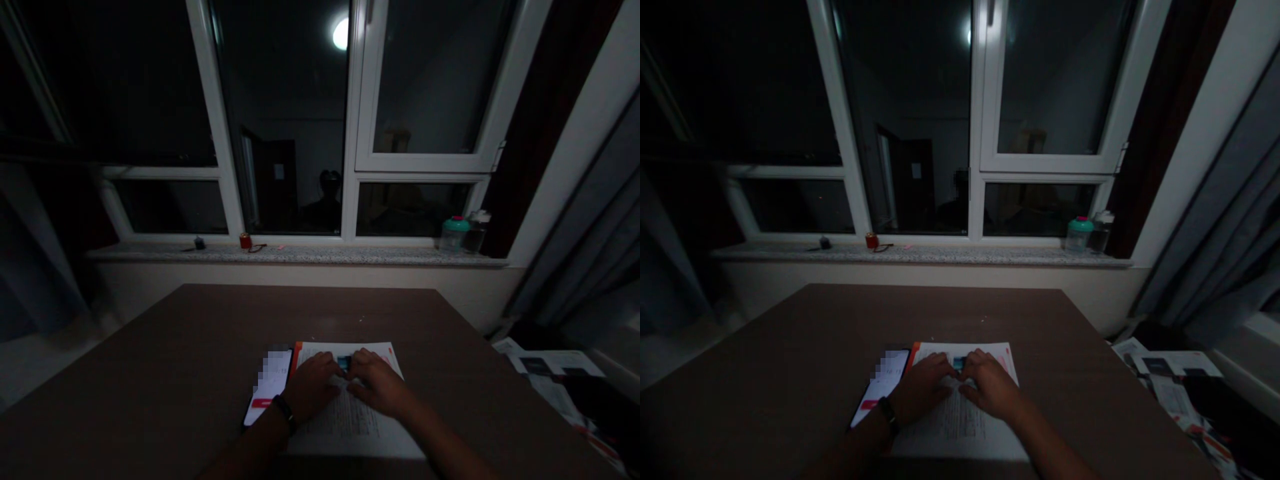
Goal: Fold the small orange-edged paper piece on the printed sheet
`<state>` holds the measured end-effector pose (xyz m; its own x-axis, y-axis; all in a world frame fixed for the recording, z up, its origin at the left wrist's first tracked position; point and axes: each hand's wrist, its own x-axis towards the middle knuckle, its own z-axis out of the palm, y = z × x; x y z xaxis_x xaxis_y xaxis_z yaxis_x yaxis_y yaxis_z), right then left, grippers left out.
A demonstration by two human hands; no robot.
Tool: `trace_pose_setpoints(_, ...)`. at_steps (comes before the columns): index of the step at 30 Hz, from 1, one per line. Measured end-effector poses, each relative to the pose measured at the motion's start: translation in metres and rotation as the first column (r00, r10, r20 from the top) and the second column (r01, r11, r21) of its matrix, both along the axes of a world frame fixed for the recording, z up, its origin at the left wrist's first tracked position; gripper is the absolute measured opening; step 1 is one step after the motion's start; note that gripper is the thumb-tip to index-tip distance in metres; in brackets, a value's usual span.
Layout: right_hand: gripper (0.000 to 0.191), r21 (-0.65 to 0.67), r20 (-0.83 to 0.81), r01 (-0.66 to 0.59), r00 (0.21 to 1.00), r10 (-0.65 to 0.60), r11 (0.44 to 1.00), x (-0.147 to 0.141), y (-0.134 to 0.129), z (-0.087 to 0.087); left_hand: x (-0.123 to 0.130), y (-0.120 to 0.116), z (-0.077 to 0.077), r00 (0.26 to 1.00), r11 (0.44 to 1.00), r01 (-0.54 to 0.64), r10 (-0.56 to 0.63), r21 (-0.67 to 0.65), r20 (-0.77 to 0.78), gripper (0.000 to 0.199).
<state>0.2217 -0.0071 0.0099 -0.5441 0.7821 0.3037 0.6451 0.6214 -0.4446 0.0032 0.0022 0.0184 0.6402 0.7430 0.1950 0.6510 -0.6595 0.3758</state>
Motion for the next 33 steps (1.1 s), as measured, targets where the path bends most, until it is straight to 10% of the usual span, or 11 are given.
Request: trace_pose_setpoints(33, 0.008, -0.049, 0.004, 0.229, 0.973, -0.229, 0.972, -0.013, 0.003, -0.002, 0.004, 0.005, -0.007, 0.994, 0.996, -0.081, 0.084, 0.041, -0.068, 0.026)
